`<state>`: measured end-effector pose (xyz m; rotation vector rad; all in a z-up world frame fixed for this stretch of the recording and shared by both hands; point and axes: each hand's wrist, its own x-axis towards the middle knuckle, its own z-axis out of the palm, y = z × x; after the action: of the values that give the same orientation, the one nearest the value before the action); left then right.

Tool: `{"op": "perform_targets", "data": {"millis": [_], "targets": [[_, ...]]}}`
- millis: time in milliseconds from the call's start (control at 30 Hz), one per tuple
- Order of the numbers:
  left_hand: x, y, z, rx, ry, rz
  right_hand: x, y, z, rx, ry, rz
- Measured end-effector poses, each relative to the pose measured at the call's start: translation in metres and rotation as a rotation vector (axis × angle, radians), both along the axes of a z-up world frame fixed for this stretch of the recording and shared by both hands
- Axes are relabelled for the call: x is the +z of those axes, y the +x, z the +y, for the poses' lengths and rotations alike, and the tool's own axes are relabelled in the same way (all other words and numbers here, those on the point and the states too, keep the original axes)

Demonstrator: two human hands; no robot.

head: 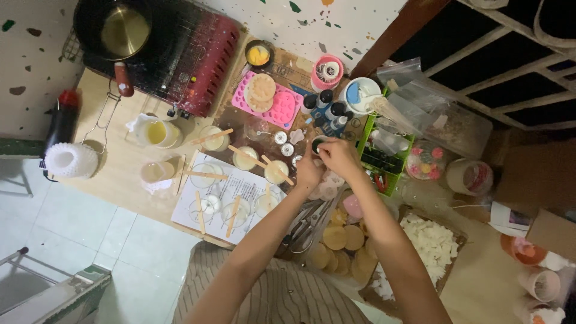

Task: Preparing materials, adding scents and dyes, and using a heat gun to make handmade candles.

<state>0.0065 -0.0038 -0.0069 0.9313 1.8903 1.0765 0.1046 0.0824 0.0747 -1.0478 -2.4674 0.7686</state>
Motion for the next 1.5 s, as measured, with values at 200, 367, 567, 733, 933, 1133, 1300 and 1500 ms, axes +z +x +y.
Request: {"op": "perform_targets", "data": {"millis": [200,367,567,733,933,1133,1300,1500], "targets": [[-0.002,-0.002,-0.002,-0.051,-0.034,0.018,0.01,-0.002,-0.002,0.024,-0.045,-0.071],[0.037,-0.01,-0.003,-0.042,-0.08,-0.125,0.014,-0.003,-0.006,-0.061,-0.001,-0.025],[0.044,0.003,-0.038,-0.033,-0.064,-0.383,0.054,0.01,-0.04,-0.186,-0.012,0.043],[0.096,0.0,-0.114,-0.262,-0.178,-0.736,0.031,0.031,-0.068,-0.16,0.001,0.064],[0.088,-0.006,-0.195,-0.422,-0.16,-0.706,0.011,0.036,-0.078,-0.123,0.181,0.148],[0.162,-0.043,-0.212,-0.482,-0.272,-0.713,0.036,0.021,-0.097,-0.343,0.115,0.155],[0.16,-0.081,-0.236,-0.586,-0.187,-0.759,0.033,0.015,-0.102,-0.892,-0.302,0.325],[0.158,-0.143,-0.246,-0.549,-0.223,-0.558,-0.03,0.066,-0.078,-1.043,-0.884,1.135]]}}
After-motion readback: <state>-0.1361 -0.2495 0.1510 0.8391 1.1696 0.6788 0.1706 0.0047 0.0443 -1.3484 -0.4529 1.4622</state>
